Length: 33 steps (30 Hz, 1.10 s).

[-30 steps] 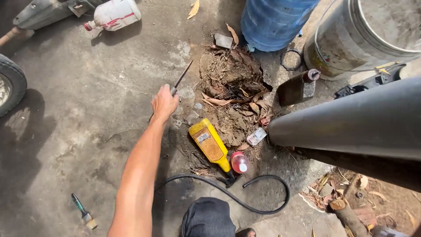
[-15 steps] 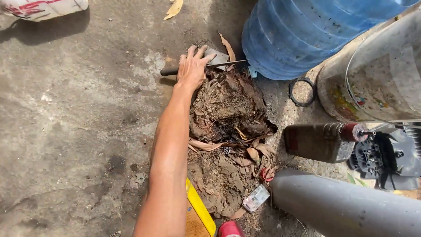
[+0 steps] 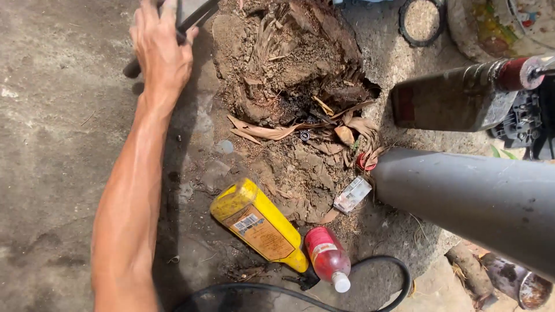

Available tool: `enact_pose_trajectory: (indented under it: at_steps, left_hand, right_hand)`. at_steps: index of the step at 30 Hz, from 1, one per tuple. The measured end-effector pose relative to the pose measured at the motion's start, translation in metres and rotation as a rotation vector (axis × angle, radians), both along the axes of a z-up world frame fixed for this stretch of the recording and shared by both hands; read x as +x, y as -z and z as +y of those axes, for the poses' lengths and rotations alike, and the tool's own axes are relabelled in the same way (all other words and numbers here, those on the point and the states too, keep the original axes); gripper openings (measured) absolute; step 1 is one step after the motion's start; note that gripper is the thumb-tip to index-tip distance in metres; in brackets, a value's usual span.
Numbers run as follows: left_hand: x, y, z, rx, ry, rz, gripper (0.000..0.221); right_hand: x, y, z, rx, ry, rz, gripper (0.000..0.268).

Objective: Sharpening a metal blade by rubbing it against a sharpening stone while sitting on the ground.

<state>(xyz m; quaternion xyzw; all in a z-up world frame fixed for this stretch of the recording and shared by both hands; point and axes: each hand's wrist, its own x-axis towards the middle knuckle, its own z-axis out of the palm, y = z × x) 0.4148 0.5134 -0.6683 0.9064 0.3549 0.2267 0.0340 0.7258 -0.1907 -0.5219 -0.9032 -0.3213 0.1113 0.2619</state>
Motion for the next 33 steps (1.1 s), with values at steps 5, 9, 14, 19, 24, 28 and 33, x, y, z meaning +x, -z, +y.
enact_pose_trajectory:
  at_steps: [5, 9, 14, 19, 24, 28, 33]
  left_hand:
    - [-0.179, -0.047, -0.149, -0.323, -0.098, 0.133, 0.058]
    - [-0.263, -0.016, -0.244, -0.200, -0.152, 0.225, 0.072]
    - [-0.296, -0.001, -0.284, -0.359, -0.378, 0.088, 0.062]
    - [-0.301, -0.083, -0.336, -0.751, -0.448, -0.094, 0.060]
    - [-0.318, -0.096, -0.413, -1.305, -0.614, -0.009, 0.067]
    - [-0.327, -0.072, -0.473, -1.397, -0.651, -0.300, 0.041]
    - [-0.313, -0.079, -0.501, -1.463, -0.621, -0.659, 0.038]
  right_hand:
    - [-0.183, -0.003, -0.002, -0.043, -0.016, 0.164, 0.039]
    - [-0.288, 0.012, 0.019, -0.037, -0.050, 0.220, 0.038]
    - [-0.377, 0.061, 0.071, -0.031, -0.118, 0.268, 0.038]
    - [-0.424, 0.142, 0.132, -0.118, -0.167, 0.163, 0.048]
    - [-0.428, 0.172, 0.149, -0.177, -0.223, -0.069, 0.020]
    - [-0.424, 0.119, 0.159, 0.044, -0.283, 0.035, 0.025]
    - [-0.441, 0.061, 0.184, 0.015, -0.093, 0.656, 0.035]
